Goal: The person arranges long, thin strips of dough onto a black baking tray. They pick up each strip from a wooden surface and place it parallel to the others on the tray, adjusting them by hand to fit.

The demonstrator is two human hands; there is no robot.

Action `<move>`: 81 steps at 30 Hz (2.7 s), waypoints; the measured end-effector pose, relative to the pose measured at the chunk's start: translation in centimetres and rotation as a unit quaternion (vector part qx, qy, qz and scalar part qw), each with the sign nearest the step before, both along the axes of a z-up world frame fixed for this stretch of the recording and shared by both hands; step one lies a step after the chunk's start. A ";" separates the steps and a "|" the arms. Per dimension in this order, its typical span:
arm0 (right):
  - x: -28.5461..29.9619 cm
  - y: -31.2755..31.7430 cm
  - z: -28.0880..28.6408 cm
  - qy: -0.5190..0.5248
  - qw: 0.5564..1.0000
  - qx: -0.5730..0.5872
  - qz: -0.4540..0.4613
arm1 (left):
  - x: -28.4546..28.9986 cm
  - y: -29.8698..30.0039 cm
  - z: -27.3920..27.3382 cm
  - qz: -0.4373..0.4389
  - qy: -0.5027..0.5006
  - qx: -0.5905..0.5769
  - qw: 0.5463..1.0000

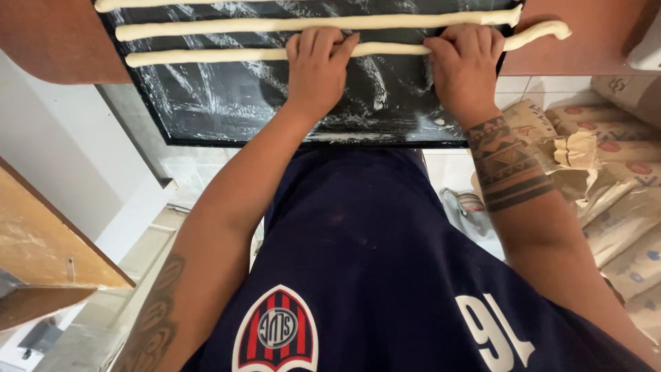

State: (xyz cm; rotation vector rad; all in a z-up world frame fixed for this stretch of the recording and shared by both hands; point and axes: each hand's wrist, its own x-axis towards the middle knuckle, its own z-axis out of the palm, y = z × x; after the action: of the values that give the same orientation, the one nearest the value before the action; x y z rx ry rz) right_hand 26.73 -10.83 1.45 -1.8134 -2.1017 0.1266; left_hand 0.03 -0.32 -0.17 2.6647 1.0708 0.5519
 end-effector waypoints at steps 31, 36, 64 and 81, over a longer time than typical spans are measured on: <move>-5.2 -2.2 0.4 0.051 0.990 -0.123 0.035 | 2.1 -4.1 2.6 -0.143 0.171 -0.088 0.971; -8.1 -1.1 0.0 0.077 0.979 -0.176 0.063 | 1.4 -3.0 2.2 -0.097 0.216 -0.167 0.957; -21.8 0.9 3.9 0.046 0.988 -0.141 -0.033 | -29.6 7.6 -2.2 0.010 0.158 -0.037 0.987; -29.0 3.7 3.6 0.033 0.993 -0.083 -0.075 | -34.7 10.9 0.7 0.107 0.029 -0.092 0.990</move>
State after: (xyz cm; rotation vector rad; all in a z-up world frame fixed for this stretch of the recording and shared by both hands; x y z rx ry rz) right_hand -2.31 -7.17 5.01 -2.0259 -1.9524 0.3265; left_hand -34.65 10.60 0.53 2.4366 1.3645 0.3916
